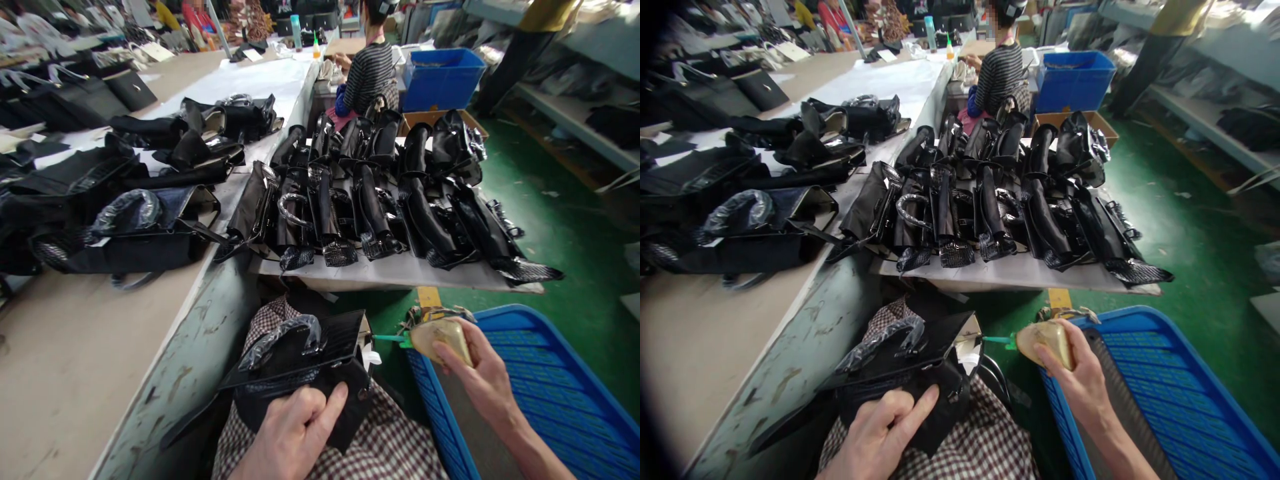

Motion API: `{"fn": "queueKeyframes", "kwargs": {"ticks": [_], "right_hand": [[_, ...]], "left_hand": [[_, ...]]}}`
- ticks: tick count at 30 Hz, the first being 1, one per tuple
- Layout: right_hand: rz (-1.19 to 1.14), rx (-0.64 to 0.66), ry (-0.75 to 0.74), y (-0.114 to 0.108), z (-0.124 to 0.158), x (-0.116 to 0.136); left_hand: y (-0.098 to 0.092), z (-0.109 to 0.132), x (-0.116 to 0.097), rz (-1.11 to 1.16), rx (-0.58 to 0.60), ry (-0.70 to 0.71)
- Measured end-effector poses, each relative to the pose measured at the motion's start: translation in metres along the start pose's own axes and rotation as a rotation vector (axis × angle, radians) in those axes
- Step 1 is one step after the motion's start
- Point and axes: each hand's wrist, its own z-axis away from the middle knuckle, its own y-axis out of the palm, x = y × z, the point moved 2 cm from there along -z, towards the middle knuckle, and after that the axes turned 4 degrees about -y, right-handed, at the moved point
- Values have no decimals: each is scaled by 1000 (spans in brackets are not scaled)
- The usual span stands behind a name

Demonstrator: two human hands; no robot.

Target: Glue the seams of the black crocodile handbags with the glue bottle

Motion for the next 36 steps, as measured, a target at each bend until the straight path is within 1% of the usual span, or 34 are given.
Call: {"fn": "queueKeyframes", "kwargs": {"ticks": [3, 6, 9, 13, 17, 21, 23, 26, 28, 30, 32, 36], "right_hand": [[-55, 29, 32, 3, 1, 6], [-55, 82, 69, 3, 0, 9], [-90, 137, 96, 1, -1, 3], [-199, 199, 131, 0, 2, -3], [-324, 225, 168, 3, 6, 3], [-383, 225, 191, 5, 9, 4], [-367, 227, 175, 4, 9, 1], [-253, 216, 153, 3, 6, -6], [-152, 176, 137, 2, 4, -10], [-83, 129, 114, 0, 2, -10], [-69, 113, 99, -1, 3, -9], [-177, 197, 122, 1, 9, -5]], "left_hand": [[-2, -3, -1, -27, -16, 0], [-2, -4, -2, -17, -19, 6], [0, -2, -2, -4, -5, 3], [1, 1, -3, -9, 3, 2], [-1, -2, -5, -31, -9, -13], [-1, -3, -5, -16, -10, -5], [1, -1, -4, -12, -2, -4], [3, 2, -4, -13, 26, -3], [4, 2, -4, -9, 40, -3], [2, 0, -5, 0, 26, 0], [0, -4, -6, 0, 2, -1], [0, -5, -6, -15, -9, -13]]}}
